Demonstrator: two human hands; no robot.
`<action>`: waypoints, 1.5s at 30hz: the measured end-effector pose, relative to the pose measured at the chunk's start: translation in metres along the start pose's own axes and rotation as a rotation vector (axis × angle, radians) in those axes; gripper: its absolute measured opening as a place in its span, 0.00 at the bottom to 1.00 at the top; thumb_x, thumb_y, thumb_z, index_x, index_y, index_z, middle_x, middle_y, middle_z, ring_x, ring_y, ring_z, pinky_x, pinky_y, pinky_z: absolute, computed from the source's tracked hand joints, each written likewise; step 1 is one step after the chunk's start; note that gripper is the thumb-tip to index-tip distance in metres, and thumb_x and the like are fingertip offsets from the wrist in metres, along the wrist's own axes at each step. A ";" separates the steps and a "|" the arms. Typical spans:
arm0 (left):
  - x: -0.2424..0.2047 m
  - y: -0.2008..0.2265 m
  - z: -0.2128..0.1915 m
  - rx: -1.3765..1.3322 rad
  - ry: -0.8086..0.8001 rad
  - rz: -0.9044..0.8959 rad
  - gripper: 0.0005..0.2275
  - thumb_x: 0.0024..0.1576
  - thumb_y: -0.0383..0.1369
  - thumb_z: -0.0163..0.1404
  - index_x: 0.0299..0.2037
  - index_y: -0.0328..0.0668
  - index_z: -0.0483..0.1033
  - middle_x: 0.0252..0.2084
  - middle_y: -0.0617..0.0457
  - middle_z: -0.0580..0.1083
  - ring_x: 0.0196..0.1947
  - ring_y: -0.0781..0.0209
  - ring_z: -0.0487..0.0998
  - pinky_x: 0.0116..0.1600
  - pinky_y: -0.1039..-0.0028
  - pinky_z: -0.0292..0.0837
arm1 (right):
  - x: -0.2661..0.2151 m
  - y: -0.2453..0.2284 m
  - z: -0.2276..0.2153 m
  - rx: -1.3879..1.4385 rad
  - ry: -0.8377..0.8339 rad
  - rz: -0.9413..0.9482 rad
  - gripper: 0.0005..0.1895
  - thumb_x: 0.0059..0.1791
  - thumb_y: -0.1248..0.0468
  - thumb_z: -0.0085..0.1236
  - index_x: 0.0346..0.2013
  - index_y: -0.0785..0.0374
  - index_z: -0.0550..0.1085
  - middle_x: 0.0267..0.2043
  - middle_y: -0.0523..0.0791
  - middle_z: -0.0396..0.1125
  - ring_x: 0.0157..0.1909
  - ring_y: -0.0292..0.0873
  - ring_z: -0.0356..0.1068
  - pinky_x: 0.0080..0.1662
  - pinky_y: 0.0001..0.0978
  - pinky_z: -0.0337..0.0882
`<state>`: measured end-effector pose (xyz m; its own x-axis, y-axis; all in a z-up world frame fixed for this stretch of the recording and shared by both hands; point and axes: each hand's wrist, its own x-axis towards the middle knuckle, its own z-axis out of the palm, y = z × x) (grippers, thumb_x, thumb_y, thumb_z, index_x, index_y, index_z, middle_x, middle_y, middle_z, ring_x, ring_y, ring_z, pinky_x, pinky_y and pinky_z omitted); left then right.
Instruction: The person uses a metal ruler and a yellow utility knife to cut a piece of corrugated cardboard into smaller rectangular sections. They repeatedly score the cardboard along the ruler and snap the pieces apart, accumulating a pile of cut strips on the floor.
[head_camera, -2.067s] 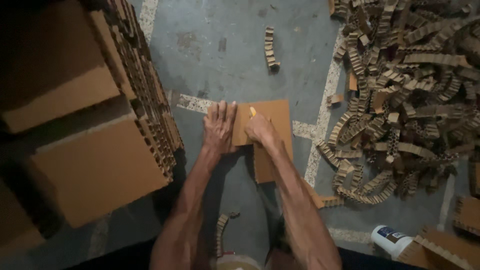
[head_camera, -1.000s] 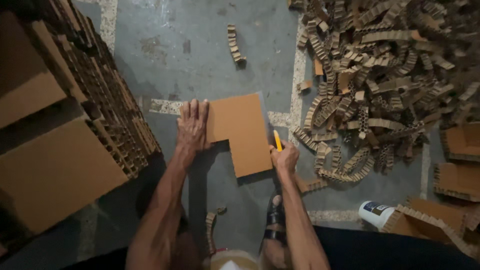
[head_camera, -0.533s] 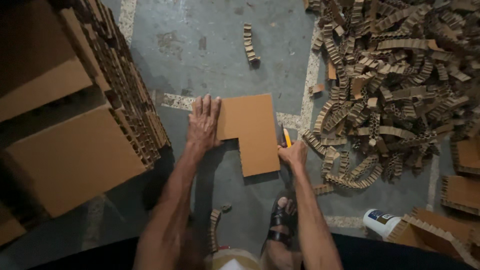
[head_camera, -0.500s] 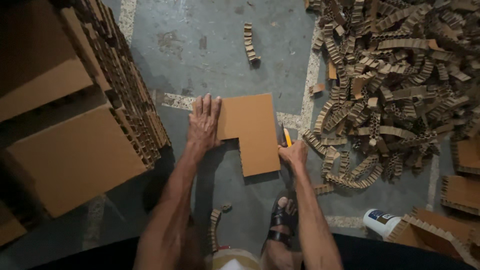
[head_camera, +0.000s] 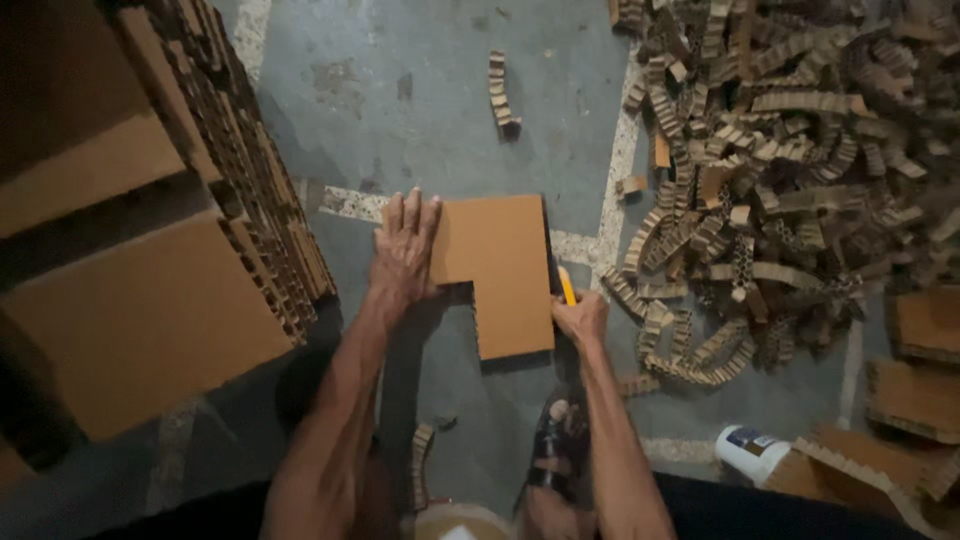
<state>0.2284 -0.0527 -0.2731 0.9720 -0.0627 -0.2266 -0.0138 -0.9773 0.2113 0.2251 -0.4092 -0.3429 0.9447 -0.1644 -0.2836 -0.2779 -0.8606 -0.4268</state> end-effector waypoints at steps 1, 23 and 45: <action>-0.003 -0.001 0.001 0.002 0.020 0.006 0.63 0.29 0.48 0.73 0.76 0.47 0.43 0.76 0.42 0.47 0.75 0.35 0.46 0.61 0.46 0.68 | -0.005 0.000 0.001 0.025 0.014 -0.008 0.20 0.37 0.50 0.70 0.30 0.64 0.81 0.25 0.52 0.74 0.30 0.50 0.76 0.37 0.44 0.73; -0.002 0.006 0.012 -0.020 0.086 -0.005 0.69 0.26 0.79 0.52 0.78 0.46 0.41 0.79 0.37 0.40 0.77 0.27 0.39 0.69 0.23 0.32 | -0.155 -0.080 0.004 0.192 0.235 -0.092 0.18 0.47 0.48 0.62 0.40 0.59 0.80 0.32 0.54 0.75 0.37 0.57 0.76 0.40 0.46 0.73; -0.015 0.025 0.018 -0.150 -0.045 0.071 0.67 0.22 0.73 0.61 0.77 0.72 0.40 0.79 0.38 0.30 0.78 0.28 0.28 0.70 0.25 0.18 | -0.186 -0.078 0.024 0.408 0.127 -0.218 0.21 0.50 0.56 0.63 0.55 0.61 0.77 0.43 0.52 0.76 0.43 0.48 0.77 0.44 0.37 0.74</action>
<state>0.2095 -0.0797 -0.2811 0.9583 -0.1431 -0.2473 -0.0439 -0.9290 0.3674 0.0664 -0.2998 -0.2774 0.9953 -0.0809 -0.0535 -0.0926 -0.6266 -0.7738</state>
